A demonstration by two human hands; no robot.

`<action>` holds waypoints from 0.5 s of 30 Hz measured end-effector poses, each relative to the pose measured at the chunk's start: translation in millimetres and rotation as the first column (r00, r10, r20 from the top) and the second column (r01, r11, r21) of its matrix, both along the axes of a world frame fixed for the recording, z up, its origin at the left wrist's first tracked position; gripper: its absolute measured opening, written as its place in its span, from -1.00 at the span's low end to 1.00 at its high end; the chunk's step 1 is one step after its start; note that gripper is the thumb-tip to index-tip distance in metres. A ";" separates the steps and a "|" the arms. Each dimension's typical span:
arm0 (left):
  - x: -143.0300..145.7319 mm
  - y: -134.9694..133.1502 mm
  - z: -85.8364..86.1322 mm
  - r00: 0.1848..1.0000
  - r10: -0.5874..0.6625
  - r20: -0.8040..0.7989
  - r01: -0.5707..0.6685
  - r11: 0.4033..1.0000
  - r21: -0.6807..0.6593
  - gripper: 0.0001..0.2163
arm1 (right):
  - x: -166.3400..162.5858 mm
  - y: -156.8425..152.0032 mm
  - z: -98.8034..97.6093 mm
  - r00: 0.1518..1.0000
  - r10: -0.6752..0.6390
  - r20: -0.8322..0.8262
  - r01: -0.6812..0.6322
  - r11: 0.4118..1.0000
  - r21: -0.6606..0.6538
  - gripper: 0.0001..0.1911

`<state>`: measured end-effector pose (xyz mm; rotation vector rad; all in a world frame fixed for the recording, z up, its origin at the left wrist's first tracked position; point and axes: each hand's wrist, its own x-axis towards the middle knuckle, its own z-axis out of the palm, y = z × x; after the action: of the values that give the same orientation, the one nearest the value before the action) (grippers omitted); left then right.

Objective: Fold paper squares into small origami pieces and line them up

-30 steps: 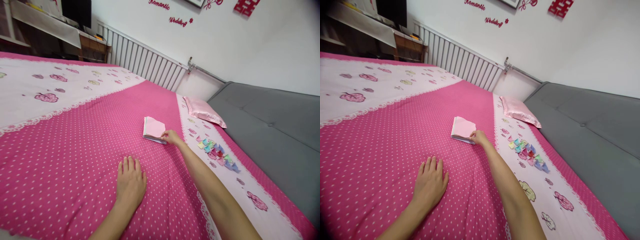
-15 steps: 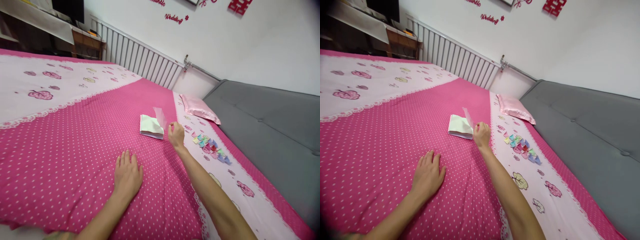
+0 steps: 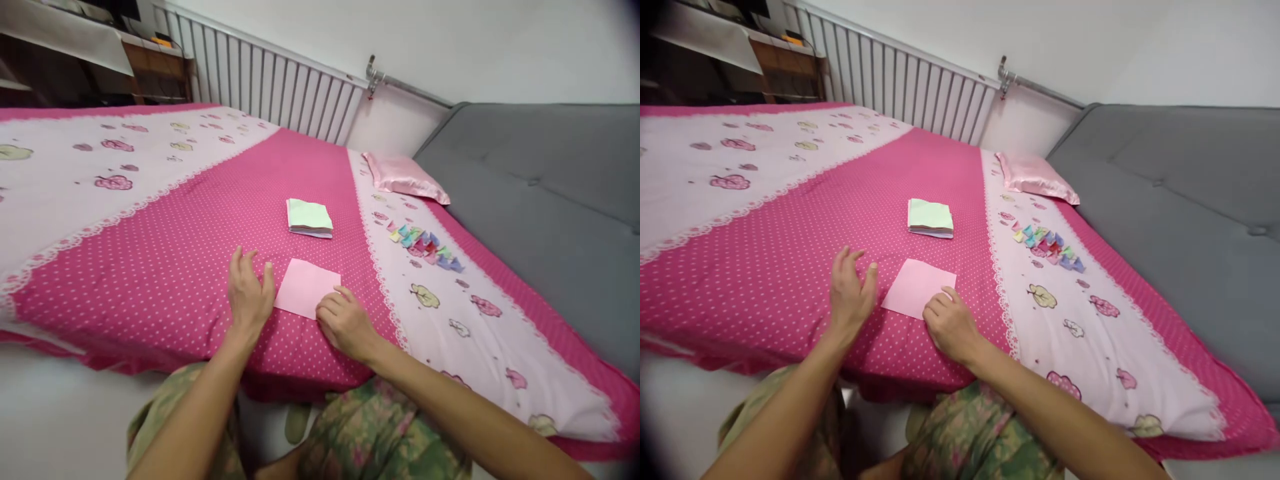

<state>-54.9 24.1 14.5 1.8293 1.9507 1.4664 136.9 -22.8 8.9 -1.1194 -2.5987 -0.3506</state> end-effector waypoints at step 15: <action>34.9 -18.1 -11.6 0.785 -0.408 -0.466 0.452 0.892 -0.021 -0.58 | -1.2 -2.7 32.4 0.768 -0.392 -0.506 0.219 0.904 -0.367 -0.72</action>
<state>-20.0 6.0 2.9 2.6391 1.4537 1.0565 135.7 -25.5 41.3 -1.4835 -1.9607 0.2863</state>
